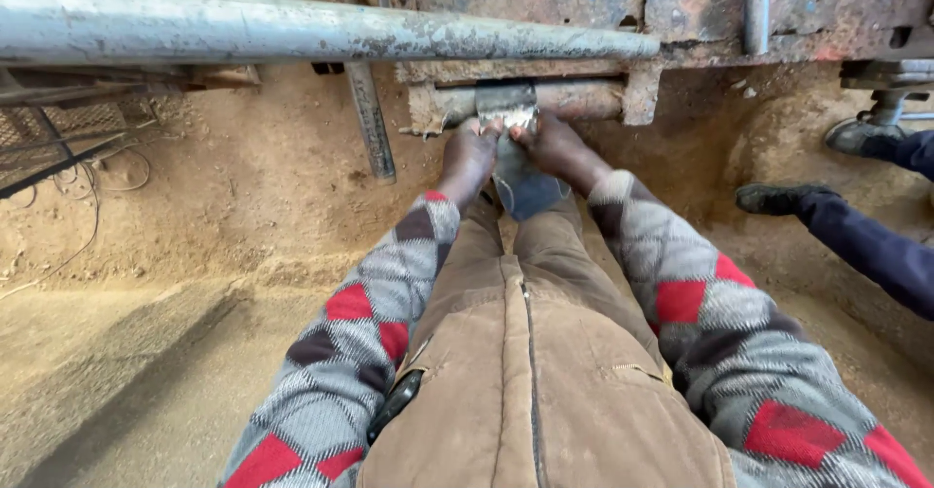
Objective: The person uses a hammer to shape a flat metal sheet into a curved form on a metal roller. They repeatedly strike the metal and pass it through the roller to refine the curve, periodically lifting the sheet to check its shape.
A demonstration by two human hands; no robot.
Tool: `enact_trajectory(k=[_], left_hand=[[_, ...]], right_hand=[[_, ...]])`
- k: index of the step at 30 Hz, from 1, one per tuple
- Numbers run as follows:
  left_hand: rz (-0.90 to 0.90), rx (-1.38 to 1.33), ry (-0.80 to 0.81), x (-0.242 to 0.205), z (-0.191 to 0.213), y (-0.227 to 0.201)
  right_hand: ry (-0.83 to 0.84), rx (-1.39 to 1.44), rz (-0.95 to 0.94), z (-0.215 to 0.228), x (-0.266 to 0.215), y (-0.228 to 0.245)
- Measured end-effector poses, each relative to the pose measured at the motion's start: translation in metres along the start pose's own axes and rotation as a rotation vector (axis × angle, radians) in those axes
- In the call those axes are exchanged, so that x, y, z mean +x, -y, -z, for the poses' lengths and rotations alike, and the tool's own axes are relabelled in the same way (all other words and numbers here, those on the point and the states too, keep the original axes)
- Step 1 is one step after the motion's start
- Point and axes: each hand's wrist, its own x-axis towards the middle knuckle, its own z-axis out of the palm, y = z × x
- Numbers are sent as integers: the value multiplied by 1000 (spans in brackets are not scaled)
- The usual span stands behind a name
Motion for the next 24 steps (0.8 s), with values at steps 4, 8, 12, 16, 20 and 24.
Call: enact_trajectory(k=[4,8,12,16,20,24], left_hand=[[-27,-4,-25,25,-3,4],[4,-13,10,28,-9,20],[-1,103,30,11,2,-2],[7,103,48,13,4,0],[3,126,46,10,3,5],[-15,136,28,-1,8,-2]], right_hand=[[18,-7,18,15,-7,18],[12,4,-50,-2,-3,-4],[-41,37,-81,-4,0,-7],[-38,14,-92,-9,7,-17],[-63,44,-84,-15,4,-17],[-64,23,-78,-19,8,-20]])
